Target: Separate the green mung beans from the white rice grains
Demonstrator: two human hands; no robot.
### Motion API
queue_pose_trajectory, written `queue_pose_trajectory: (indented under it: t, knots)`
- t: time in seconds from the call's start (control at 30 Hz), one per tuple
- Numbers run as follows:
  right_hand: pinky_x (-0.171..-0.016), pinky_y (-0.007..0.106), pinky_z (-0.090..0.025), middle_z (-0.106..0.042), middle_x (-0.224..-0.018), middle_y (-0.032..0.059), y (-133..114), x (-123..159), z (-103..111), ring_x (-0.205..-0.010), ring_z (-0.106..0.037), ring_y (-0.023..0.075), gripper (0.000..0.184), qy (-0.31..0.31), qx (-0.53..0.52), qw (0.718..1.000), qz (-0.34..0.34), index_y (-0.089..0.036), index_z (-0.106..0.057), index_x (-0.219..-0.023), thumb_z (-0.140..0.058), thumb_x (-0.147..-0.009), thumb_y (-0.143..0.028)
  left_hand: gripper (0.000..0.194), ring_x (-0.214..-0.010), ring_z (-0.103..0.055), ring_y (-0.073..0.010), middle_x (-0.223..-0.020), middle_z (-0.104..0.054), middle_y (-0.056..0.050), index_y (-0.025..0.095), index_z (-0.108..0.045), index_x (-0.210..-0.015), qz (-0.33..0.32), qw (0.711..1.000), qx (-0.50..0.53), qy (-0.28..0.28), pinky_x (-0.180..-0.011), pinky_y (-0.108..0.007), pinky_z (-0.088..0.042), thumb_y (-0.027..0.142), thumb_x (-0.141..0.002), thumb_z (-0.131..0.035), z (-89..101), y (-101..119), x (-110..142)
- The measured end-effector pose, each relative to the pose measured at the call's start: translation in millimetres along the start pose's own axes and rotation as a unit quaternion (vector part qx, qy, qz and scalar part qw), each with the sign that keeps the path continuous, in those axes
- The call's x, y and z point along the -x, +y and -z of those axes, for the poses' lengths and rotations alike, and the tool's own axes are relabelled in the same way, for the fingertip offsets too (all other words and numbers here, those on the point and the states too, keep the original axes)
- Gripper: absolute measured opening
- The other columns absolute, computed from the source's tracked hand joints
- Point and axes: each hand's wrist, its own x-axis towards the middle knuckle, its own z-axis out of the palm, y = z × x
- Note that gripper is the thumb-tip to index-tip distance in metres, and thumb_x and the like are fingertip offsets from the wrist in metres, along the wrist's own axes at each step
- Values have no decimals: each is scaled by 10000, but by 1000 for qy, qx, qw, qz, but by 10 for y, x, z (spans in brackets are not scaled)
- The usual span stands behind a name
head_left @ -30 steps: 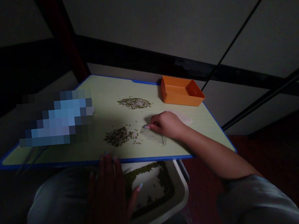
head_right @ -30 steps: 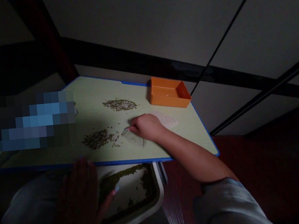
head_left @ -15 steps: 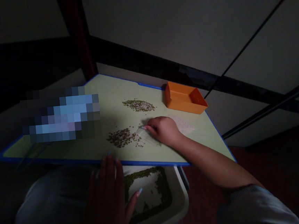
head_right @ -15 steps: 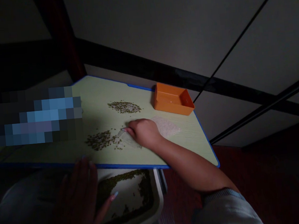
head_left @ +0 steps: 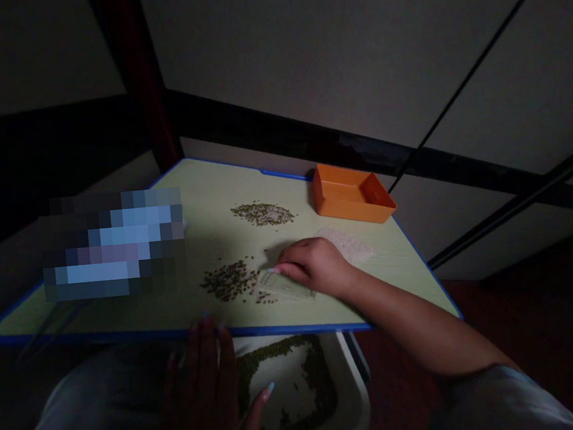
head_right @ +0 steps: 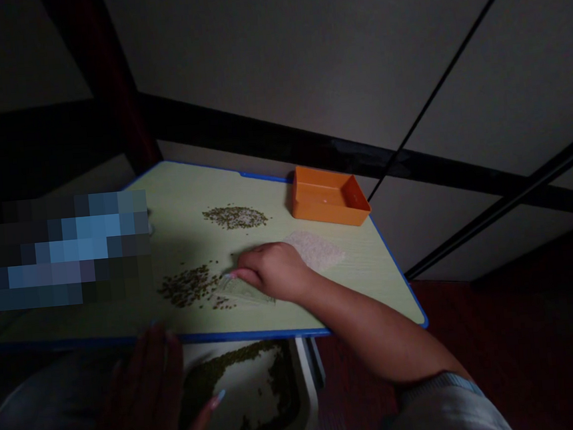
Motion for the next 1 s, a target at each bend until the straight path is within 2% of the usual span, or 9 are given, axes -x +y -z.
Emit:
queue_pose_trajectory:
  t: [0.1,0.2,0.27,0.37,0.47,0.67,0.87,1.0]
  knots:
    - [-573,217,-253,-529,-601,-27,22,47,115,-560,-429,69,329,-17,-82,996,-28,-147,-620,-741,-515,-904,-412,814,-1414,-196,-411,-1519,-192,-291,1,-171,-1409,2,1000,-1,-10,-1052,-594,-281,487,-801,-411,12,-1,-2]
    - [-551,209,-225,-429,-552,-68,36,87,200,-519,-348,51,288,-88,-138,986,4,-151,-562,-665,-583,-866,-356,827,-1410,-199,-423,-1516,-190,-300,-11,-171,-1404,-2,1000,-5,-16,-1050,-599,-285,501,-800,-408,18,-1,-7]
    - [-548,217,-204,-395,-549,-73,27,95,214,-519,-312,51,305,-127,-129,983,18,-155,-525,-619,-600,-851,-337,831,-1404,-212,-428,-1510,-196,-308,-20,-168,-1402,-2,1000,-9,-20,-1041,-598,-301,497,-800,-414,22,3,-11]
    - [-553,242,-174,-375,-551,-67,3,80,192,-530,-278,60,330,-150,-78,986,4,-161,-502,-601,-589,-855,-352,831,-1404,-212,-429,-1509,-193,-312,-16,-160,-1404,6,1000,-7,-30,-1041,-608,-308,483,-797,-431,32,9,-14]
    - [-559,254,-164,-386,-561,-60,6,65,176,-540,-268,67,324,-152,-39,988,-14,-164,-518,-622,-572,-863,-374,829,-1412,-192,-425,-1516,-181,-304,3,-137,-1413,16,999,-4,-42,-1047,-620,-300,472,-799,-436,42,9,-10]
    - [-560,249,-175,-404,-573,-57,68,67,209,-548,-278,68,304,-141,-32,989,-37,-163,-537,-631,-571,-860,-359,833,-1413,-204,-415,-1523,-179,-283,35,-110,-1426,23,999,5,-42,-1060,-621,-293,468,-798,-445,57,9,-9]
    - [-549,237,-187,-376,-554,-65,94,60,230,-533,-280,65,314,-153,-51,987,-23,-164,-531,-604,-575,-854,-349,838,-1410,-212,-416,-1526,-179,-275,47,-103,-1430,34,998,16,-46,-1073,-622,-277,460,-796,-463,72,25,-15]
    - [-550,242,-187,-450,-572,-50,127,69,231,-539,-317,68,265,-143,-23,988,-47,-162,-587,-663,-575,-853,-347,835,-1418,-182,-418,-1523,-172,-290,25,-117,-1423,22,999,8,-49,-1068,-626,-275,462,-797,-456,64,21,-18]
